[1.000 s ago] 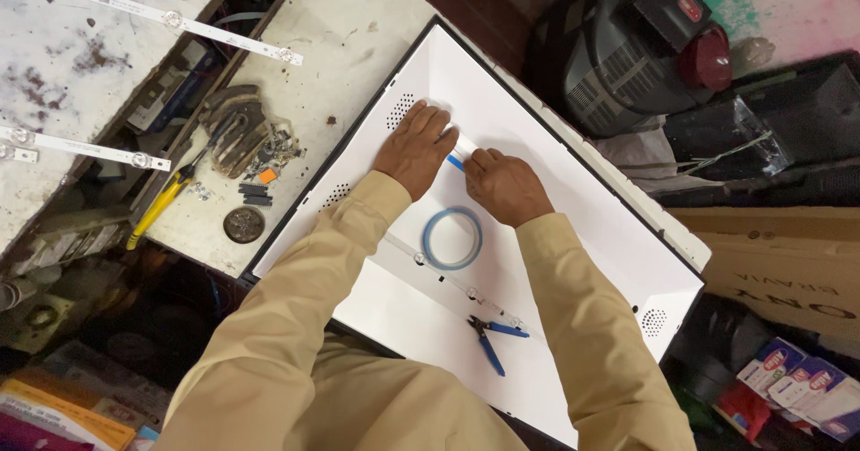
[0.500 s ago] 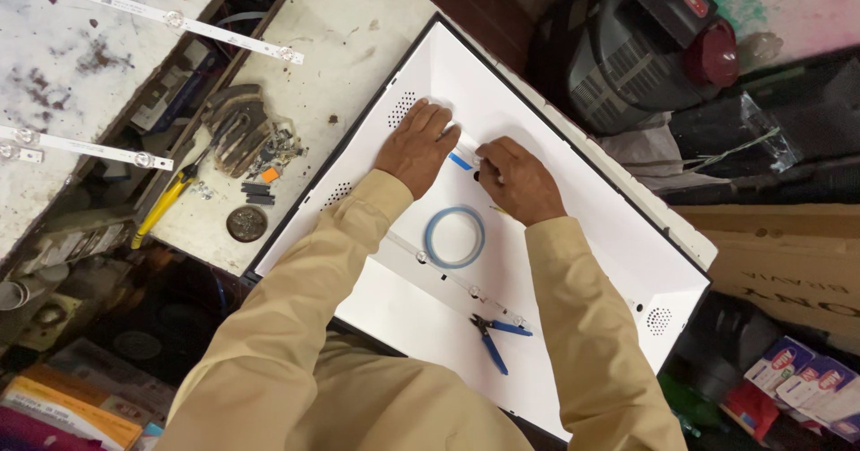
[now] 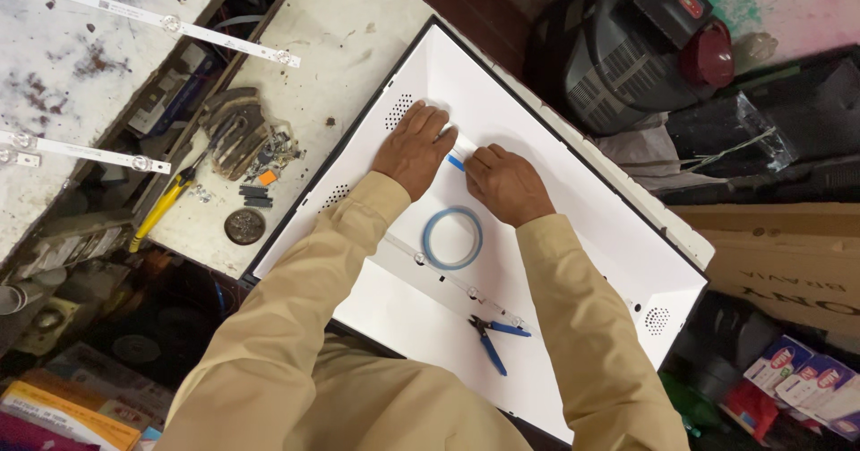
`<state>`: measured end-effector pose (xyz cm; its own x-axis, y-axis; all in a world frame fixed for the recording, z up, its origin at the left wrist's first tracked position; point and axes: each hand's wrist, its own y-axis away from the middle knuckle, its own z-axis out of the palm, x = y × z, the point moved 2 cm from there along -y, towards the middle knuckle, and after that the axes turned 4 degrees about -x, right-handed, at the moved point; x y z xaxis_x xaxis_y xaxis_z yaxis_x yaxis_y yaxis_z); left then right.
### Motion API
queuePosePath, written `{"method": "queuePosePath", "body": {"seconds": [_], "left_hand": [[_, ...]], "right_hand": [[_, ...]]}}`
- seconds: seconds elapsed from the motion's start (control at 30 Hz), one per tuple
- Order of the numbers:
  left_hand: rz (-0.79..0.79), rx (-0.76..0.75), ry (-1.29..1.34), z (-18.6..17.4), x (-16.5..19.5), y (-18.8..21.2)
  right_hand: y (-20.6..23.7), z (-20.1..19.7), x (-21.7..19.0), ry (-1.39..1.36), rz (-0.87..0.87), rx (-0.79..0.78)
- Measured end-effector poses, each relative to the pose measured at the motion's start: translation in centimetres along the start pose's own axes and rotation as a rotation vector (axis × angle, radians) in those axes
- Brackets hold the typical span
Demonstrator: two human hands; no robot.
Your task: The person positions LED strip bars inside a white light panel frame, aligning them along the panel. They cut pieces of blue tape and press the tape over the strips to secure them in place, and use pliers to help trim and adjust the strips.
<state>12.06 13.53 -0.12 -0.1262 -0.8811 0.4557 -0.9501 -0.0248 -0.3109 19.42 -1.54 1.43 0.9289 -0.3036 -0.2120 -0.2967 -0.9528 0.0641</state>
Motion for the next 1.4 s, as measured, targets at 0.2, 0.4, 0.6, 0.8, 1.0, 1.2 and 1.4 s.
{"method": "queuePosePath", "body": {"seconds": [0.2,0.4,0.6,0.8,1.0,1.2,1.4], "left_hand": [[0.018,0.036,-0.018,0.5,-0.2,0.1],[0.028,0.035,0.022,1.4,-0.3,0.5],[0.072,0.016,0.037,3.3,0.3,0.4],[0.160,-0.064,-0.090,4.5,1.8,-0.2],[0.374,-0.273,-0.302,4.3,4.0,-1.2],[0.565,-0.468,-0.577,3.7,6.2,-2.3],[0.549,-0.485,-0.504,3.6,6.5,-3.2]], "right_hand": [[-1.1,-0.5,-0.8,-0.055,0.083,0.126],[3.0,-0.2,0.4,-0.598,0.343,0.496],[24.1,0.5,3.2,-0.927,0.838,0.909],[48.8,2.0,-1.7,-0.512,1.152,1.390],[61.2,2.4,-6.1,0.276,1.723,0.669],[57.8,3.7,-2.4,0.243,1.420,0.652],[43.0,4.2,4.0,-0.241,1.135,0.504]]}}
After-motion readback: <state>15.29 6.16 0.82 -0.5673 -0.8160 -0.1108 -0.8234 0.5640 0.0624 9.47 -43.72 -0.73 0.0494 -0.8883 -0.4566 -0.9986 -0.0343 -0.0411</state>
